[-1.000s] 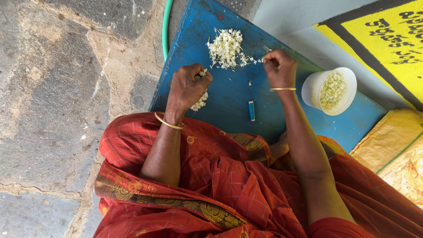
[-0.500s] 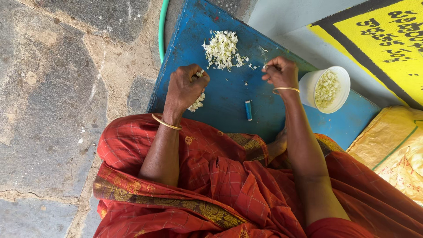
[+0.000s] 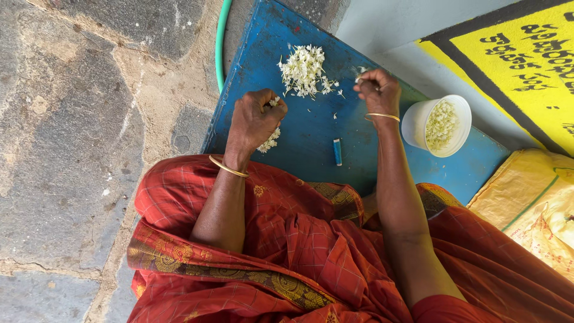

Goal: The person strings small white flowers together by hand to create a garland, picking them from a pile and placing them into a white bowl once attached.

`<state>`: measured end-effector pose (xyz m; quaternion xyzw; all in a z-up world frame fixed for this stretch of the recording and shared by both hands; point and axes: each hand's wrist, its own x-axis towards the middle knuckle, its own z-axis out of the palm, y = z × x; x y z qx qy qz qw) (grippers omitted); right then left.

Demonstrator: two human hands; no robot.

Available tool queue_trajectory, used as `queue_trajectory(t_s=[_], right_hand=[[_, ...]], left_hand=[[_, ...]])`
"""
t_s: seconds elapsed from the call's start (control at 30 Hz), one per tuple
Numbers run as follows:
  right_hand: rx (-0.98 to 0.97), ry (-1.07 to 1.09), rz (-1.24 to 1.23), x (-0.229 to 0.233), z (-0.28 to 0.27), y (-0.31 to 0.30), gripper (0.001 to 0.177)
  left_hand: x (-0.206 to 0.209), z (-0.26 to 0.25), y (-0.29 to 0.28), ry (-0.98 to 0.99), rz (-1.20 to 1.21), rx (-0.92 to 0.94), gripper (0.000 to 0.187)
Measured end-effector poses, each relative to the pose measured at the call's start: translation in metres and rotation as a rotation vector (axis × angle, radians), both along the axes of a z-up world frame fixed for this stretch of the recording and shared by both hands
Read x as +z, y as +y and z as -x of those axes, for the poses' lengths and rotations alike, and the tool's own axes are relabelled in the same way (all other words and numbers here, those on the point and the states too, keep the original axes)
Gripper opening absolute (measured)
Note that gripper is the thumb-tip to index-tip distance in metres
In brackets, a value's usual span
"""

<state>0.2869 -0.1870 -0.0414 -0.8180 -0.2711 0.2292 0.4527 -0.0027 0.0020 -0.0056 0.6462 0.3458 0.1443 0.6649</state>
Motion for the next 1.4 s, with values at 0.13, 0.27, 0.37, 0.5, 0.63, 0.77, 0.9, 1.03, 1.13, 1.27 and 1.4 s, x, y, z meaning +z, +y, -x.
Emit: queue_trajectory(t_s=[0.13, 0.27, 0.37, 0.5, 0.63, 0.77, 0.9, 1.03, 1.13, 1.27, 1.4], right_hand=[[-0.081, -0.099, 0.138, 0.008, -0.003, 0.001, 0.007], [-0.14, -0.029, 0.22, 0.016, -0.01, 0.001, 0.007], [-0.1, -0.101, 0.2, 0.017, -0.015, -0.004, 0.006], [0.097, -0.481, 0.149, 0.014, -0.031, -0.004, 0.005], [0.117, -0.5, 0.137, 0.015, -0.054, -0.003, 0.004], [0.052, -0.302, 0.147, 0.014, -0.052, -0.005, 0.007], [0.113, -0.477, 0.223, 0.015, -0.053, -0.001, 0.004], [0.324, -0.522, 0.121, 0.022, -0.062, -0.002, 0.005], [0.388, -0.488, 0.161, 0.025, -0.066, -0.003, 0.005], [0.4, -0.578, 0.191, 0.026, -0.067, -0.007, 0.008], [0.455, -0.694, 0.297, 0.027, -0.062, -0.007, 0.009]], left_hand=[[-0.001, -0.001, 0.001, 0.016, -0.045, 0.0, 0.012], [-0.002, 0.0, 0.001, 0.034, -0.04, 0.002, 0.013], [-0.003, 0.0, 0.0, 0.028, -0.043, 0.001, 0.013], [-0.005, -0.001, 0.0, 0.004, -0.099, 0.01, 0.013], [-0.006, -0.001, 0.001, 0.046, -0.038, -0.012, 0.014], [-0.005, -0.001, 0.002, 0.037, -0.057, -0.008, 0.015], [-0.003, 0.001, 0.001, 0.073, -0.055, -0.008, 0.015], [-0.002, -0.001, 0.002, 0.053, -0.077, 0.0, 0.015], [-0.001, -0.002, 0.005, 0.063, -0.076, 0.004, 0.016], [-0.006, 0.0, 0.002, 0.085, -0.067, -0.004, 0.015], [-0.009, -0.002, 0.002, 0.067, -0.085, -0.012, 0.014]])
